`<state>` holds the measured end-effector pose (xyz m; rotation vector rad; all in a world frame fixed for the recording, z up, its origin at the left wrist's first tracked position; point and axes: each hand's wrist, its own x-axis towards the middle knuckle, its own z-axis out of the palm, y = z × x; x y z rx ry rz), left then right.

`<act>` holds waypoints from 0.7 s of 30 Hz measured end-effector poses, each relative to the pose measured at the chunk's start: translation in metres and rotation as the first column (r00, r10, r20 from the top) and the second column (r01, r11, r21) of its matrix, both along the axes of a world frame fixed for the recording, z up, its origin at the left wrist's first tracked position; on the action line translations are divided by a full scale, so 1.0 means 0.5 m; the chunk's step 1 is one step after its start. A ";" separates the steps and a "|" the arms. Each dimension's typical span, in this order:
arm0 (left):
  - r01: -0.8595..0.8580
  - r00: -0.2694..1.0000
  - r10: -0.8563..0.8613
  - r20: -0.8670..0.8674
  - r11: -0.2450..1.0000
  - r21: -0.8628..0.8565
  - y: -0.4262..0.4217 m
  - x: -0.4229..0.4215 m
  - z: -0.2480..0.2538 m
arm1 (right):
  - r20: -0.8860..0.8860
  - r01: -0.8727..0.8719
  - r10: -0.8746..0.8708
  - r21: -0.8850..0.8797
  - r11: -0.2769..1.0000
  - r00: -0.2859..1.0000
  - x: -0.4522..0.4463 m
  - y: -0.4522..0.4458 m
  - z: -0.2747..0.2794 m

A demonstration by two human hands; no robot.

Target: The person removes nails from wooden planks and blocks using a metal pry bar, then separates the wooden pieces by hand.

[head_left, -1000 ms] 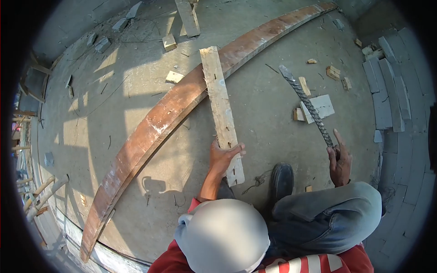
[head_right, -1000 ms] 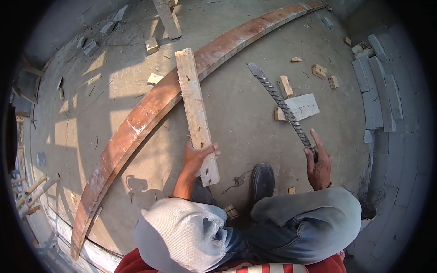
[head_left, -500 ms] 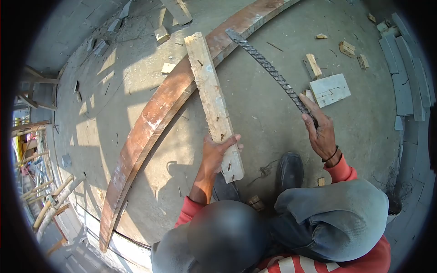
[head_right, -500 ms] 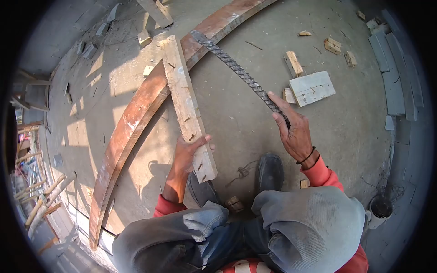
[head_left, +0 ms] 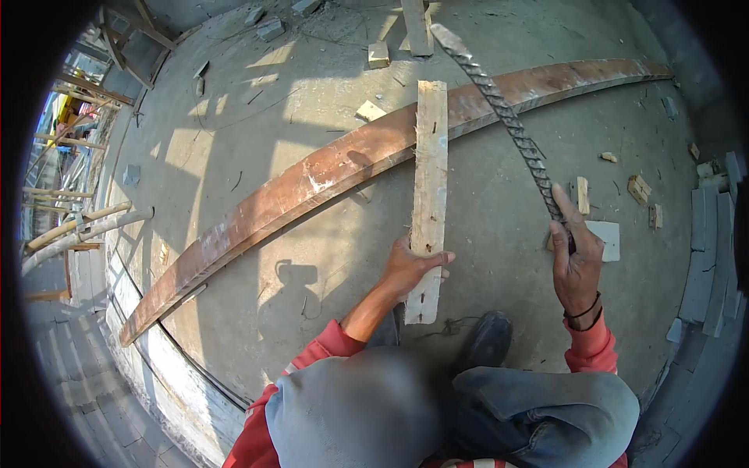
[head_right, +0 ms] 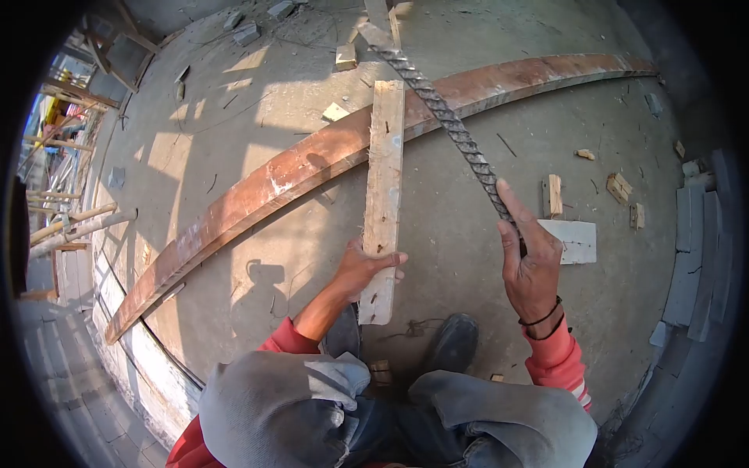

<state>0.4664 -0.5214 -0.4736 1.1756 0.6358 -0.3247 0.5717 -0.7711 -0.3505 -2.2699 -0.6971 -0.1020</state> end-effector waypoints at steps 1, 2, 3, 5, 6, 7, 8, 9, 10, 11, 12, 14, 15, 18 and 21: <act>0.002 1.000 -0.002 0.005 1.000 -0.001 -0.005 -0.002 0.002 | 0.005 0.002 -0.002 -0.001 1.000 1.000 -0.002 0.002 -0.019; -0.024 0.999 0.023 0.025 1.000 0.016 -0.012 -0.006 0.003 | -0.084 0.001 -0.012 -0.131 0.991 0.996 -0.004 0.001 -0.046; -0.050 0.998 0.049 0.043 0.998 0.031 -0.013 -0.006 0.010 | -0.171 -0.010 -0.035 -0.259 0.966 0.985 -0.005 0.001 -0.052; -0.040 0.999 0.040 0.028 0.999 0.014 -0.006 -0.009 0.011 | -0.071 0.041 -0.052 -0.158 0.987 0.996 -0.011 -0.007 -0.047; -0.023 1.000 0.023 0.001 1.000 -0.008 -0.006 -0.012 0.010 | 0.014 0.087 -0.087 -0.053 0.995 0.996 -0.013 -0.012 -0.041; -0.028 1.000 0.028 -0.001 1.000 -0.013 -0.006 -0.013 0.011 | 0.013 0.082 -0.081 -0.059 0.995 0.997 -0.011 -0.016 -0.024; -0.022 1.000 0.022 -0.006 1.000 -0.012 -0.008 -0.014 0.016 | -0.002 0.171 -0.171 0.088 0.981 0.985 -0.013 -0.022 0.005; -0.013 1.000 0.013 -0.004 1.000 -0.012 -0.008 -0.010 0.022 | -0.023 0.259 -0.261 0.232 0.938 0.965 -0.010 -0.026 0.034; -0.009 1.000 0.009 0.000 1.000 -0.020 -0.008 -0.007 0.023 | -0.017 0.262 -0.264 0.225 0.939 0.964 -0.005 -0.024 0.055; -0.014 1.000 0.014 0.011 1.000 -0.016 -0.008 -0.009 0.018 | 0.053 0.226 -0.260 0.347 0.910 0.964 0.000 -0.020 0.070; -0.020 1.000 0.020 0.023 1.000 -0.011 -0.009 -0.010 0.011 | 0.123 0.177 -0.261 0.462 0.869 0.957 0.002 -0.018 0.074; -0.033 0.999 0.034 0.034 0.999 -0.024 -0.015 -0.009 0.009 | 0.145 0.116 -0.206 0.468 0.876 0.968 0.007 -0.018 0.065; -0.052 0.998 0.054 0.040 0.998 -0.032 -0.015 -0.010 0.012 | 0.295 0.039 -0.115 0.254 0.967 0.949 0.014 -0.005 0.048; -0.063 0.996 0.064 0.066 0.998 -0.018 -0.012 -0.012 0.008 | 0.072 -0.062 0.080 -0.223 0.973 0.994 -0.005 0.020 -0.072; -0.028 0.999 0.029 0.029 0.999 -0.041 -0.002 -0.012 0.012 | 0.013 0.014 -0.011 -0.227 0.974 1.000 -0.024 0.026 -0.084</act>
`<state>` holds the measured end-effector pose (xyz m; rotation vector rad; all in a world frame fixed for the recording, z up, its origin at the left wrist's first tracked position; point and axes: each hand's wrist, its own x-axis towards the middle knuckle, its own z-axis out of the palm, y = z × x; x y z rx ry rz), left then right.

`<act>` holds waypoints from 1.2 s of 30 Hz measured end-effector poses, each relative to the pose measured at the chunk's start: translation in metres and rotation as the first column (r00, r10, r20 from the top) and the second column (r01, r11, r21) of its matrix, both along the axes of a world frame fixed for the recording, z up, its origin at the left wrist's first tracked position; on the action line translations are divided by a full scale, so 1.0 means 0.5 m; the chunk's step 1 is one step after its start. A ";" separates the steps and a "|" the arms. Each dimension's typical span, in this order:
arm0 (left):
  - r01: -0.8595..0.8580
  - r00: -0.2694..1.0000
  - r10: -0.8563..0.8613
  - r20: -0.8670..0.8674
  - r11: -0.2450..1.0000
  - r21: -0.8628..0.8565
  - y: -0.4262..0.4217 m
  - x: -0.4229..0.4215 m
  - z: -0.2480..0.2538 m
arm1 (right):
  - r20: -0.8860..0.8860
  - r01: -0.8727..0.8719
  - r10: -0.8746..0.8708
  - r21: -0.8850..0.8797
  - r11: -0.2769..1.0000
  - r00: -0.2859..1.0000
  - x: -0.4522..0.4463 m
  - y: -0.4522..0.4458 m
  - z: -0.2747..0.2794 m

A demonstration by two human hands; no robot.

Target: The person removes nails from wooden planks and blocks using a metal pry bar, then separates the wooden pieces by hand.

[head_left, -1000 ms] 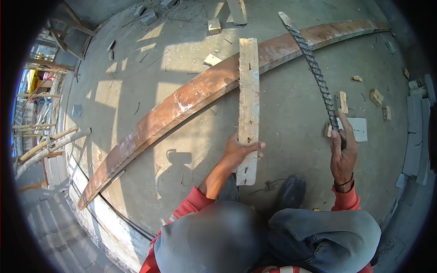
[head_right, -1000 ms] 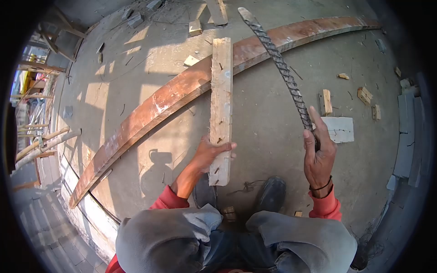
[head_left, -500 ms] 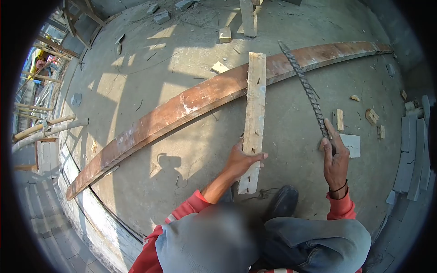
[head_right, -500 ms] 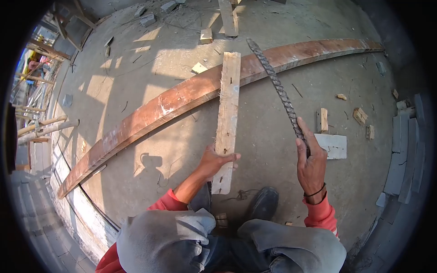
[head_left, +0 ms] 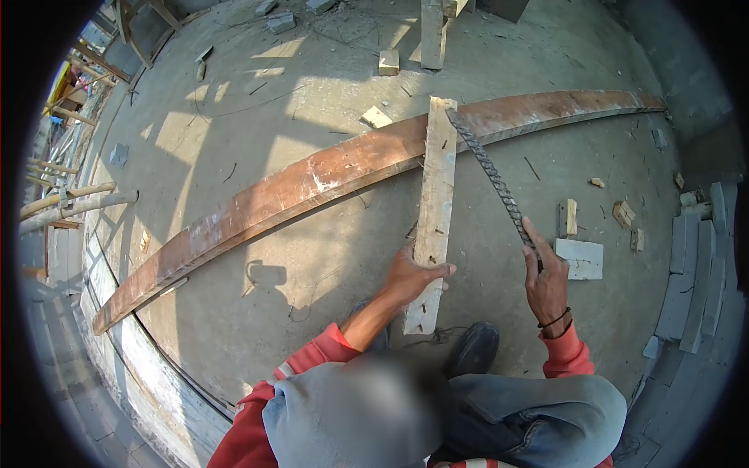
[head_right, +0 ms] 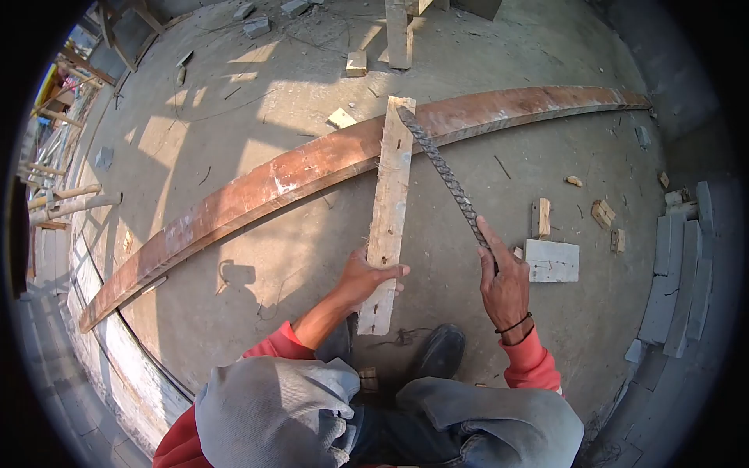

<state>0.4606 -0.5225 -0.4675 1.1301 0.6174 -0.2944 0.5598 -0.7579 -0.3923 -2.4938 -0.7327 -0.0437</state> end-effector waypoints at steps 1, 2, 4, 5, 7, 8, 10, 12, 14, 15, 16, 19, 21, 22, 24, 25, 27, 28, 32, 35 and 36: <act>-0.008 1.000 0.008 -0.006 1.000 0.003 0.001 -0.003 -0.003 | -0.006 -0.008 0.008 0.003 1.000 1.000 0.002 0.004 0.005; -0.017 1.000 0.017 -0.005 1.000 0.009 -0.002 -0.004 -0.002 | 0.019 0.027 -0.029 0.121 0.992 0.999 0.004 -0.001 0.023; -0.008 1.000 0.008 -0.002 1.000 0.014 -0.003 0.001 0.004 | 0.041 0.076 -0.088 0.238 0.968 0.995 0.008 -0.003 0.081; -0.022 1.000 0.021 0.010 1.000 0.006 -0.005 0.001 0.005 | 0.068 0.120 -0.153 0.355 0.927 0.986 0.012 -0.004 0.112; -0.031 0.999 0.031 0.026 1.000 -0.001 -0.003 0.000 -0.003 | 0.091 0.157 -0.224 0.469 0.869 0.970 0.011 -0.007 0.118; -0.030 0.999 0.030 0.027 1.000 -0.002 -0.003 0.000 -0.006 | 0.127 0.122 -0.206 0.477 0.871 0.970 0.010 -0.012 0.114; -0.030 0.999 0.030 0.026 0.999 -0.012 -0.008 0.001 0.003 | 0.209 0.034 -0.127 0.402 0.915 0.970 0.011 -0.005 0.108; -0.039 0.999 0.039 0.002 0.999 -0.028 -0.006 0.004 0.015 | 0.092 0.010 -0.027 0.182 0.983 0.995 0.010 0.010 0.052; -0.031 0.999 0.032 0.018 0.999 -0.028 -0.007 0.000 0.003 | 0.024 0.035 -0.036 0.024 0.999 0.999 0.002 -0.004 -0.023; -0.022 0.999 0.023 0.032 0.999 -0.024 -0.003 0.003 0.005 | -0.044 0.052 -0.058 -0.132 0.990 0.997 0.001 0.000 -0.028; -0.030 0.999 0.031 0.035 0.999 -0.018 0.000 0.006 0.006 | -0.041 0.043 -0.049 -0.125 0.991 0.998 0.000 -0.003 -0.026; -0.038 0.999 0.038 0.032 0.999 -0.012 -0.001 -0.001 0.005 | -0.066 0.158 -0.153 0.082 0.984 0.986 -0.016 -0.014 0.013; -0.029 1.000 0.029 -0.001 1.000 -0.002 -0.001 0.003 0.012 | 0.133 0.132 -0.173 0.274 0.953 0.976 -0.010 -0.016 0.053; -0.023 1.000 0.023 -0.004 1.000 -0.002 -0.001 0.003 0.009 | 0.142 0.163 -0.229 0.367 0.916 0.963 -0.009 -0.030 0.045; -0.015 1.000 0.015 0.000 1.000 0.018 -0.004 0.003 -0.003 | 0.102 0.190 -0.259 0.440 0.878 0.960 -0.023 -0.033 0.045; -0.012 1.000 0.012 0.001 1.000 0.014 -0.007 0.004 -0.003 | 0.063 0.209 -0.278 0.509 0.835 0.958 -0.028 -0.032 0.049; -0.016 1.000 0.016 -0.008 1.000 -0.005 -0.009 0.005 0.006 | 0.173 0.106 -0.208 0.465 0.879 0.963 -0.011 -0.013 0.035; -0.016 1.000 0.016 -0.004 1.000 -0.006 -0.011 0.006 0.006 | 0.096 0.069 -0.092 0.217 0.974 0.991 -0.006 -0.007 0.016; -0.060 0.998 0.059 0.038 0.998 0.019 -0.009 0.009 0.007 | -0.021 0.001 0.001 0.090 0.996 1.000 -0.023 0.003 -0.022; -0.040 0.999 0.040 0.010 0.999 -0.003 -0.010 -0.002 0.001 | -0.031 0.096 -0.092 0.198 0.975 0.995 -0.045 0.014 0.030; -0.027 1.000 0.027 0.015 1.000 -0.005 -0.007 0.003 0.002 | -0.063 0.156 -0.145 0.258 0.954 0.987 -0.049 0.009 0.042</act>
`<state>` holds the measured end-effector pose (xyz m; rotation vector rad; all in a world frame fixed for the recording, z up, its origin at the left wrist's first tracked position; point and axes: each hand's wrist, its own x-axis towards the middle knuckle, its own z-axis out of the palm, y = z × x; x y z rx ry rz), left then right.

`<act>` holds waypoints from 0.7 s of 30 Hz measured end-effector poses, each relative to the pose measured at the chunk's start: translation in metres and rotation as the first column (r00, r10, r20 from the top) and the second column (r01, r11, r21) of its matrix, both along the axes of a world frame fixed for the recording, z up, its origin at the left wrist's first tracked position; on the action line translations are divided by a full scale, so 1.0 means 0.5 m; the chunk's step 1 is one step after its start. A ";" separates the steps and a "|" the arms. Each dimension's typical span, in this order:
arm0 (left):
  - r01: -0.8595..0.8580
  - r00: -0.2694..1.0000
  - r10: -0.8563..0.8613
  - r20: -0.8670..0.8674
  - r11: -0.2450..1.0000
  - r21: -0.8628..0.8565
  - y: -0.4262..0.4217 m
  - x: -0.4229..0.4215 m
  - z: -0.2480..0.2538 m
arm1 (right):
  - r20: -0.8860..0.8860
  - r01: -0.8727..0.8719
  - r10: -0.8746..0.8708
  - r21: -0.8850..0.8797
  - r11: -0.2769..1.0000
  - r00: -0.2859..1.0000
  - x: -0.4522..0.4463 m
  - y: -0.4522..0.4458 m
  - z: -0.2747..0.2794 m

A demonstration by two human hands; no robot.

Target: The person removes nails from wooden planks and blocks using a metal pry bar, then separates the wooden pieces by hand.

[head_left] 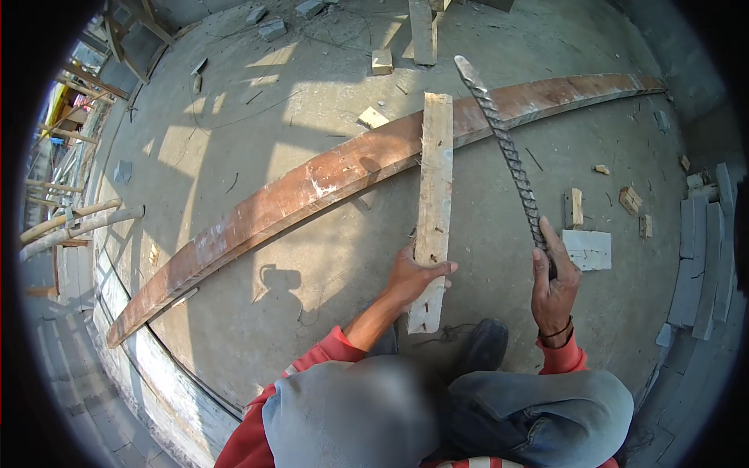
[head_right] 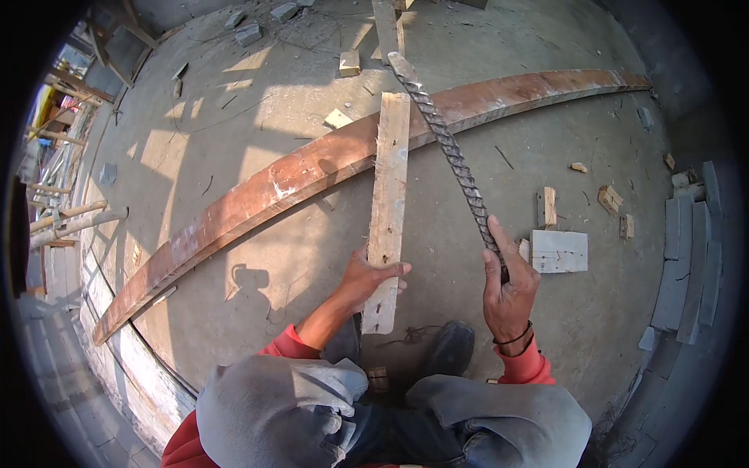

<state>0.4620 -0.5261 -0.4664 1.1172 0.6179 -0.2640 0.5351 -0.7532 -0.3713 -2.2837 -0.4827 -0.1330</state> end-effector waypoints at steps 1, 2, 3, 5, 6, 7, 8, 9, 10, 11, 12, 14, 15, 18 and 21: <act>0.006 1.000 -0.006 -0.003 1.000 0.002 0.001 0.001 -0.002 | -0.003 0.006 -0.006 0.002 1.000 1.000 -0.001 -0.002 0.001; 0.004 1.000 -0.004 -0.001 1.000 0.017 0.000 -0.001 -0.011 | 0.042 0.037 -0.043 0.136 0.990 0.998 -0.003 -0.006 -0.004; 0.002 1.000 -0.002 0.005 0.999 0.033 -0.001 -0.001 -0.015 | 0.086 0.061 -0.088 0.269 0.961 0.992 -0.005 -0.012 -0.014; 0.010 1.000 -0.010 -0.014 1.000 0.008 -0.001 0.000 -0.013 | 0.190 0.056 -0.095 0.202 0.978 0.977 0.007 -0.016 -0.038; 0.008 0.999 -0.009 -0.032 1.000 -0.018 -0.001 0.001 -0.007 | 0.141 -0.014 0.007 0.049 0.999 0.990 0.014 -0.012 -0.044; 0.010 1.000 -0.011 -0.028 1.000 -0.019 -0.003 0.001 -0.012 | 0.079 -0.095 0.103 -0.099 0.990 0.992 0.017 -0.009 -0.054; 0.016 1.000 -0.016 -0.009 1.000 0.011 -0.004 -0.001 -0.027 | -0.069 -0.136 0.123 -0.242 0.961 0.990 0.015 -0.008 -0.072; 0.023 1.000 -0.023 0.006 0.999 0.042 -0.002 0.002 -0.018 | -0.070 -0.133 0.120 -0.241 0.961 0.990 0.007 -0.005 -0.079; 0.021 1.000 -0.021 0.009 0.999 0.049 0.003 0.003 -0.016 | -0.048 -0.119 0.113 -0.150 0.981 0.992 -0.004 0.000 -0.092; 0.046 0.999 -0.046 0.001 0.999 0.021 0.008 -0.001 -0.017 | -0.035 -0.108 0.106 -0.057 0.993 0.994 -0.017 0.003 -0.104; 0.075 0.997 -0.075 -0.012 0.997 -0.013 0.011 -0.004 -0.010 | -0.044 -0.106 0.103 -0.054 0.993 0.994 -0.025 0.002 -0.096; 0.144 0.989 -0.146 0.015 0.983 0.111 0.026 -0.006 -0.041 | -0.390 0.022 -0.093 -0.181 0.983 0.916 -0.042 0.003 -0.061; 0.202 0.975 -0.218 0.045 0.951 0.235 0.035 -0.011 -0.055 | -0.403 0.034 -0.104 -0.177 0.984 0.909 -0.053 -0.002 -0.073; 0.382 0.907 -0.422 -0.019 0.800 0.462 0.073 -0.015 -0.071 | -0.308 0.054 -0.045 0.020 0.998 0.950 -0.064 -0.038 -0.122; 0.405 0.887 -0.447 -0.116 0.631 0.662 0.106 -0.015 -0.076 | -0.372 0.159 -0.149 -0.005 0.987 0.916 -0.070 -0.076 -0.134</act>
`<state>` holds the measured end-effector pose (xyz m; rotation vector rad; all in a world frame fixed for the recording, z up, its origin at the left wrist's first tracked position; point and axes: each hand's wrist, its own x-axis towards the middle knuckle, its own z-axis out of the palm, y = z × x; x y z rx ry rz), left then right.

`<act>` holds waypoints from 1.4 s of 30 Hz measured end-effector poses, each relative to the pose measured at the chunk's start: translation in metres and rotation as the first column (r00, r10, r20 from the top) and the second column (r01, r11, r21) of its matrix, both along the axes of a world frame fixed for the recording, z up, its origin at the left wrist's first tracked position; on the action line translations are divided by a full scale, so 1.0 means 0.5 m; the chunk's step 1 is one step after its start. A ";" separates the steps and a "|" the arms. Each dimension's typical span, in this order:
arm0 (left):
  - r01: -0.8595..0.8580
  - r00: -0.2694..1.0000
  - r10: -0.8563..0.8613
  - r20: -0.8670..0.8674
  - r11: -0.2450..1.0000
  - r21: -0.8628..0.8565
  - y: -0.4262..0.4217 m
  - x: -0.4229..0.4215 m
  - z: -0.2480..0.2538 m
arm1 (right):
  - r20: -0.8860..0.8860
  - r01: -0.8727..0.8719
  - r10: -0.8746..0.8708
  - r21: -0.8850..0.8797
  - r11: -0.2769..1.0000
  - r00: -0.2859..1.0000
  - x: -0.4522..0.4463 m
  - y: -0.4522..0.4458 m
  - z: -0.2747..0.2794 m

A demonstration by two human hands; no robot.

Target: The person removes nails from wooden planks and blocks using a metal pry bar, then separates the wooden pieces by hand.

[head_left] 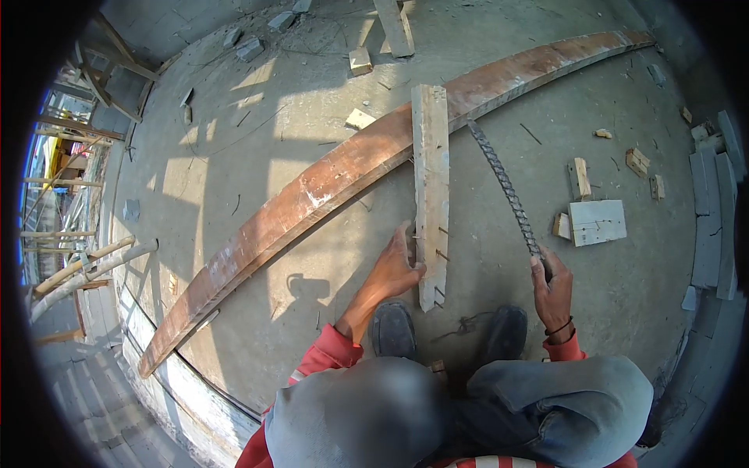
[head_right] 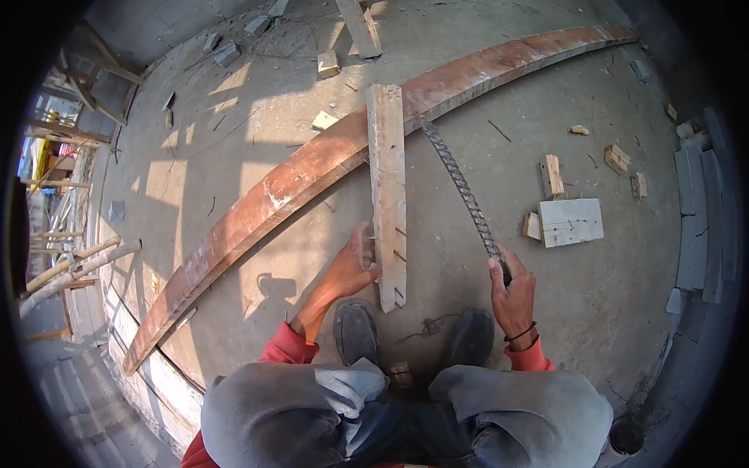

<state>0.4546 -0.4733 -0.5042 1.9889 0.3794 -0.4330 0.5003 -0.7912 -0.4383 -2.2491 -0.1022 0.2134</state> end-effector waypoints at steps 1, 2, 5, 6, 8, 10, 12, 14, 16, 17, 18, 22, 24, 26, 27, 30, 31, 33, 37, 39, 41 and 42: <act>0.005 1.000 -0.005 0.004 1.000 0.007 0.008 0.012 0.035 | 0.027 0.045 -0.045 0.005 0.999 0.999 -0.004 -0.015 -0.017; 0.082 0.992 -0.102 0.071 0.967 0.242 0.010 0.030 0.101 | 0.051 0.093 -0.093 0.011 0.996 0.994 -0.007 -0.030 -0.033; 0.298 0.843 -0.503 0.189 0.731 0.614 0.010 0.089 0.211 | -0.015 0.173 -0.173 0.077 0.982 0.985 -0.015 -0.054 -0.044; 0.379 0.632 -0.746 0.213 0.536 0.754 0.015 0.112 0.223 | -0.068 0.217 -0.210 0.122 0.969 0.975 -0.015 -0.057 -0.044; 0.388 0.443 -0.881 0.166 0.356 0.850 0.024 0.166 0.202 | -0.112 0.244 -0.226 0.182 0.953 0.968 -0.018 -0.062 -0.058; 0.344 0.241 -0.967 0.077 0.159 0.925 0.030 0.219 0.178 | -0.153 0.269 -0.237 0.248 0.931 0.960 -0.022 -0.060 -0.072; 0.288 0.015 -0.958 -0.285 -0.269 0.919 0.028 0.270 0.163 | -0.171 0.295 -0.253 0.300 0.907 0.952 -0.025 -0.057 -0.078; 0.395 0.041 -0.898 -0.439 -0.389 0.833 -0.002 0.305 0.166 | -0.161 0.285 -0.242 0.345 0.894 0.957 -0.032 -0.056 -0.076; 0.375 0.042 -0.835 -0.548 -0.496 0.783 -0.017 0.316 0.191 | -0.158 0.284 -0.241 0.388 0.877 0.958 -0.032 -0.057 -0.072; 0.363 0.078 -0.882 -0.465 -0.409 0.837 -0.011 0.307 0.199 | -0.123 0.281 -0.254 0.373 0.884 0.959 -0.032 -0.064 -0.066; 0.349 0.113 -0.921 -0.374 -0.315 0.883 -0.006 0.292 0.212 | -0.088 0.279 -0.265 0.355 0.892 0.960 -0.032 -0.074 -0.061; 0.204 0.300 -0.950 -0.087 -0.025 0.979 0.051 0.179 0.290 | -0.056 0.323 -0.324 0.342 0.882 0.944 -0.009 -0.110 -0.047; 0.389 0.736 -0.675 -0.048 0.365 0.846 0.060 0.122 0.302 | -0.033 0.353 -0.360 0.294 0.888 0.932 0.004 -0.115 -0.029; 0.296 0.858 -0.514 0.003 0.498 0.815 0.063 0.075 0.271 | 0.006 0.325 -0.338 0.255 0.911 0.941 0.009 -0.112 -0.032; 0.176 0.942 -0.333 0.048 0.610 0.773 0.067 0.057 0.248 | 0.005 0.316 -0.329 0.261 0.912 0.944 0.009 -0.102 -0.030; -0.040 0.999 0.029 0.031 0.893 0.449 0.058 0.028 0.187 | 0.081 0.246 -0.275 0.258 0.934 0.958 0.009 -0.070 -0.035; -0.159 0.987 0.144 0.066 0.898 0.411 0.040 0.023 0.183 | 0.154 0.191 -0.234 0.249 0.950 0.960 0.007 -0.055 -0.034; -0.249 0.968 0.244 0.059 0.895 0.371 0.024 0.033 0.161 | 0.109 0.163 -0.196 0.257 0.953 0.974 -0.006 -0.020 0.003; -0.295 0.951 0.309 0.019 0.886 0.358 0.014 0.054 0.111 | 0.083 0.034 -0.044 0.125 0.992 0.996 -0.009 -0.004 0.003; -0.303 0.951 0.308 0.039 0.891 0.339 0.011 0.053 0.090 | 0.191 -0.091 0.068 0.113 0.989 0.979 -0.003 0.015 0.014; -0.305 0.951 0.305 0.050 0.898 0.317 0.008 0.051 0.082 | 0.202 -0.109 0.080 0.136 0.985 0.976 0.009 0.037 0.061; -0.300 0.952 0.305 0.030 0.910 0.287 0.009 0.054 0.086 | 0.213 -0.131 0.094 0.164 0.978 0.972 0.014 0.041 0.079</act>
